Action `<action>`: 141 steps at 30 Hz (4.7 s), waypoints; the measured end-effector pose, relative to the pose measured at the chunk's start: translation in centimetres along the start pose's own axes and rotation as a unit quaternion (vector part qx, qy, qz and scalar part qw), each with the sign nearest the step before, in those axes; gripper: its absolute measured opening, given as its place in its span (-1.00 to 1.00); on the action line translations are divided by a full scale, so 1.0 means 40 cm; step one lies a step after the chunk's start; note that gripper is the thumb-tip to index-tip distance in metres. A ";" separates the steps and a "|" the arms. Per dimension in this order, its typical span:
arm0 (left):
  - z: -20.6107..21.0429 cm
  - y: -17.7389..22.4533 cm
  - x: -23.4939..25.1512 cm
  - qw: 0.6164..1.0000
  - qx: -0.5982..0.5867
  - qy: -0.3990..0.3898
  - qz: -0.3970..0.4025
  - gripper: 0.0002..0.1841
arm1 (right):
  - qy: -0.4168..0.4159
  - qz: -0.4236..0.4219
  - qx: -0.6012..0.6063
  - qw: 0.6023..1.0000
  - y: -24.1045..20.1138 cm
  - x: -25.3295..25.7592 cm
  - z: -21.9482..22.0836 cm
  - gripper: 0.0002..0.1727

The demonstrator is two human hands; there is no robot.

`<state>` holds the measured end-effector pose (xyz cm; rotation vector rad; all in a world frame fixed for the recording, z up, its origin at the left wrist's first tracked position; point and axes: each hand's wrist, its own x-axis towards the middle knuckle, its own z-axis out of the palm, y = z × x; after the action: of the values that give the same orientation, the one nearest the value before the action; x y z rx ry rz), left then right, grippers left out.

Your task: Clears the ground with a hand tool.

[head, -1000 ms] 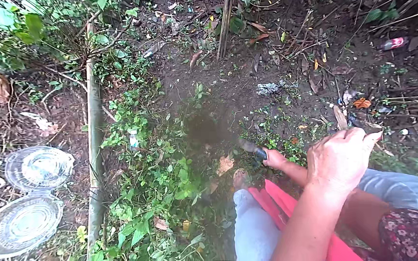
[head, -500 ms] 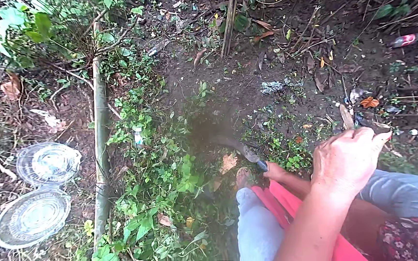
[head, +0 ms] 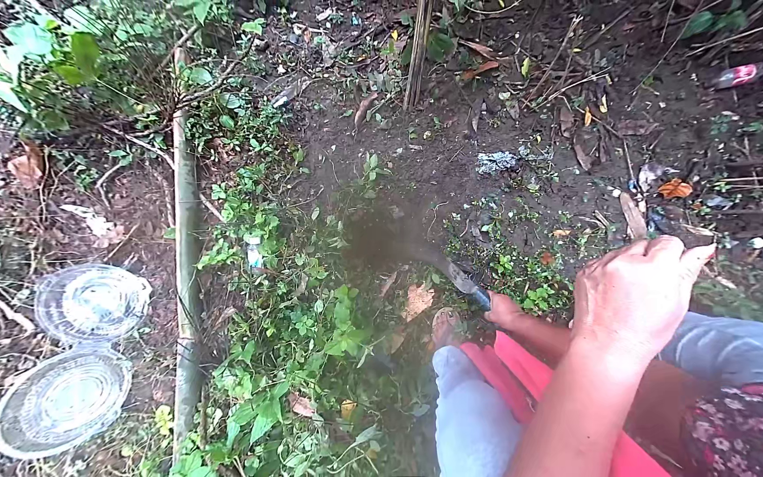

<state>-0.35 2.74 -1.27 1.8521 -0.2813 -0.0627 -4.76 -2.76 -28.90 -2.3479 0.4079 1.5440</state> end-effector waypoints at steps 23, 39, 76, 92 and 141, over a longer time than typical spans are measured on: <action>-0.007 -0.005 -0.004 0.999 -0.023 0.020 0.014 -0.80 | 0.052 -0.079 -0.042 0.995 -0.121 0.057 -0.171 -0.31; -0.108 -0.050 -0.026 0.979 -0.078 0.178 -0.066 -0.73 | -0.082 -0.164 0.066 0.981 -0.576 0.035 0.096 -0.34; -0.090 -0.044 -0.020 0.980 -0.099 0.166 0.053 -0.78 | 0.068 -0.256 -0.247 0.932 -0.311 0.052 -0.190 -0.39; -0.095 -0.045 -0.021 0.977 -0.116 0.174 0.049 -0.76 | 0.067 -0.094 0.045 0.992 -0.288 0.220 -0.151 -0.20; -0.082 -0.038 -0.005 0.973 -0.148 0.172 0.044 -0.74 | 0.123 -0.065 0.307 0.941 -0.482 0.129 -0.164 -0.28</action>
<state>0.29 6.25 -1.76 1.5203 -0.1047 0.2631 10.28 11.91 -29.39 -2.0106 0.6640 0.8873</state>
